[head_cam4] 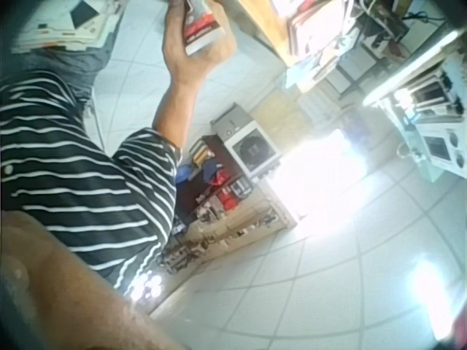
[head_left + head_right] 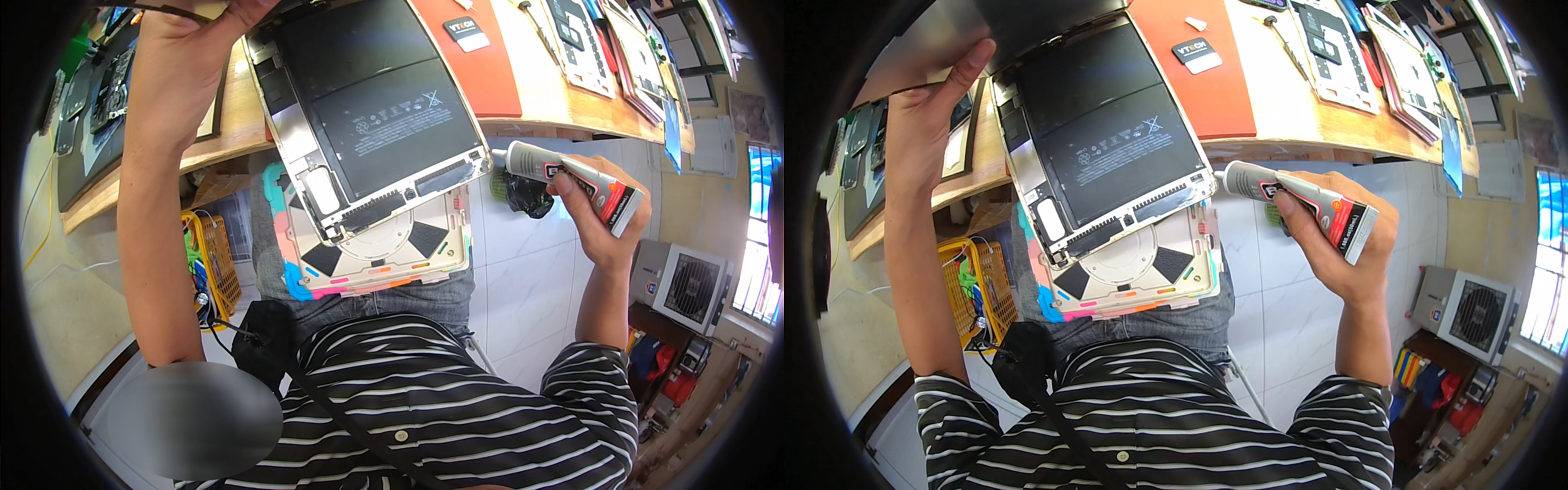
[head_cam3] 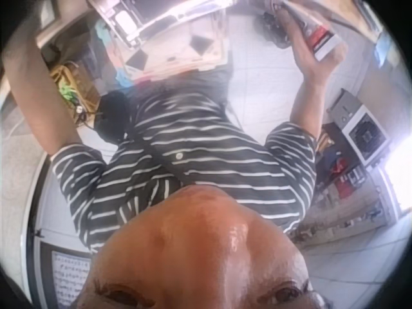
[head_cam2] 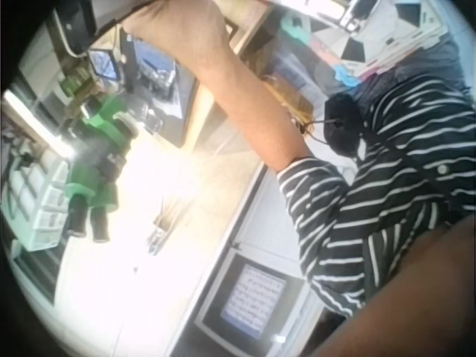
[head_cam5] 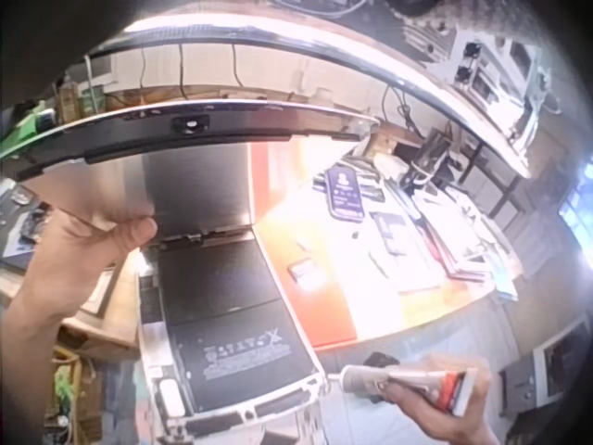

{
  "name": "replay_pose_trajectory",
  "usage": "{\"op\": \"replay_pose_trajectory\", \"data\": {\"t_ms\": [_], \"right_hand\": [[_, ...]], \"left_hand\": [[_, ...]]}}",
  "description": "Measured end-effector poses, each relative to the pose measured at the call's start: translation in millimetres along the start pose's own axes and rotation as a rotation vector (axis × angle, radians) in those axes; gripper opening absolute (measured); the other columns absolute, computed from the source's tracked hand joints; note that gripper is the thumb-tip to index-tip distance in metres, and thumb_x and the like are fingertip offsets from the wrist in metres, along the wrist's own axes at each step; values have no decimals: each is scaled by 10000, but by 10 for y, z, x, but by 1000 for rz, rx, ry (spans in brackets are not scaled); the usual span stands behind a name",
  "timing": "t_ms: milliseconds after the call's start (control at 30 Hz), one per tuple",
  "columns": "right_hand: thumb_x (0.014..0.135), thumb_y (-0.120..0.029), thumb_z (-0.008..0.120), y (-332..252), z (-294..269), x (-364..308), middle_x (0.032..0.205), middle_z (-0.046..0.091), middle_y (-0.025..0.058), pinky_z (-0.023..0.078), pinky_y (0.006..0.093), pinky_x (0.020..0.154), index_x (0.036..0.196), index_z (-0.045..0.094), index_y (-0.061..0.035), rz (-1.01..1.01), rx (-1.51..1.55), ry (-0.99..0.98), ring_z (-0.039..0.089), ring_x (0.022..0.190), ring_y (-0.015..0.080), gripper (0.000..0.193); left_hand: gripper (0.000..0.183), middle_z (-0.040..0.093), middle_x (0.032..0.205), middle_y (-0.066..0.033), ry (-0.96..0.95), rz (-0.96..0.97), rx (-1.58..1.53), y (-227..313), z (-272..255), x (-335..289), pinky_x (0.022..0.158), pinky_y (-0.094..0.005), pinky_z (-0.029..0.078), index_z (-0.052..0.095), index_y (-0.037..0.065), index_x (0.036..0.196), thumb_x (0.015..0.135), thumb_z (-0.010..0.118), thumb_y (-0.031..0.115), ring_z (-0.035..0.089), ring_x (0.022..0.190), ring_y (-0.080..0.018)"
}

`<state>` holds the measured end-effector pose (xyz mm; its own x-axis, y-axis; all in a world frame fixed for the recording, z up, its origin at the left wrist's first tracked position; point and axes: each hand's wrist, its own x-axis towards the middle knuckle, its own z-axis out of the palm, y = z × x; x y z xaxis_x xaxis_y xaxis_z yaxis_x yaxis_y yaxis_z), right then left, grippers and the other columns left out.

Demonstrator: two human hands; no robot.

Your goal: The person applies adhesive to the edges of a white tablet, then secures the device with rubber bands. They power on the tablet, enter a passcode, and navigate the interface to verify functionality.

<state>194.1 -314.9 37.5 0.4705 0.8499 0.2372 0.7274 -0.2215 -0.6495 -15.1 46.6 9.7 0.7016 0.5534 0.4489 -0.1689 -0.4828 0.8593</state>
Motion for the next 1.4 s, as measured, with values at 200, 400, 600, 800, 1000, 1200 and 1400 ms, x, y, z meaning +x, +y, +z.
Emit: {"op": "replay_pose_trajectory", "data": {"t_ms": [200,400,600,800,1000,1200,1400], "right_hand": [[832,59,745,-42,-43,21,878,718,137,514,256,578,1069,704,88,-89,121,64,666,711,156,241],[901,-104,746,-309,338,420,1007,722,172,591,314,684,1225,612,96,178,588,159,733,877,255,404],[916,-226,757,-702,1074,1108,905,747,86,544,251,672,1056,719,40,165,610,-49,722,798,157,303],[892,-171,746,-664,1506,1479,743,718,71,482,266,611,978,749,6,-101,395,-8,597,631,83,197],[902,-145,730,-698,1639,1593,779,733,93,503,296,633,1011,733,31,-213,336,-6,629,656,124,207],[900,-137,727,-702,1652,1604,817,744,114,518,304,662,1038,724,30,-203,306,-14,659,688,146,216],[896,-141,728,-677,1664,1619,815,738,125,518,318,659,1041,727,16,-251,296,-3,657,672,174,213]], "left_hand": [[197,708,1032,-9,101,-174,-45,464,174,-1,839,-279,529,683,34,1104,920,739,71,645,936,-117],[230,706,1059,-11,-105,-186,-159,387,155,196,871,-277,526,665,9,1173,959,697,84,637,971,-105],[209,718,979,-3,-168,-385,-33,480,63,280,769,-285,498,718,11,1120,1002,649,169,611,883,-88],[211,720,929,-19,-256,-299,-129,532,-1,305,748,-295,494,718,-13,1101,1008,624,152,600,818,-94],[210,664,771,-40,-291,-142,-67,534,-61,332,647,-317,463,700,-49,1010,987,607,138,559,696,-113],[219,652,729,-75,-240,-115,-34,575,-66,300,650,-340,468,687,-68,975,962,621,141,570,678,-146],[226,686,776,-119,-245,-66,65,586,-91,291,721,-355,493,680,-77,996,956,623,138,617,738,-178]]}}
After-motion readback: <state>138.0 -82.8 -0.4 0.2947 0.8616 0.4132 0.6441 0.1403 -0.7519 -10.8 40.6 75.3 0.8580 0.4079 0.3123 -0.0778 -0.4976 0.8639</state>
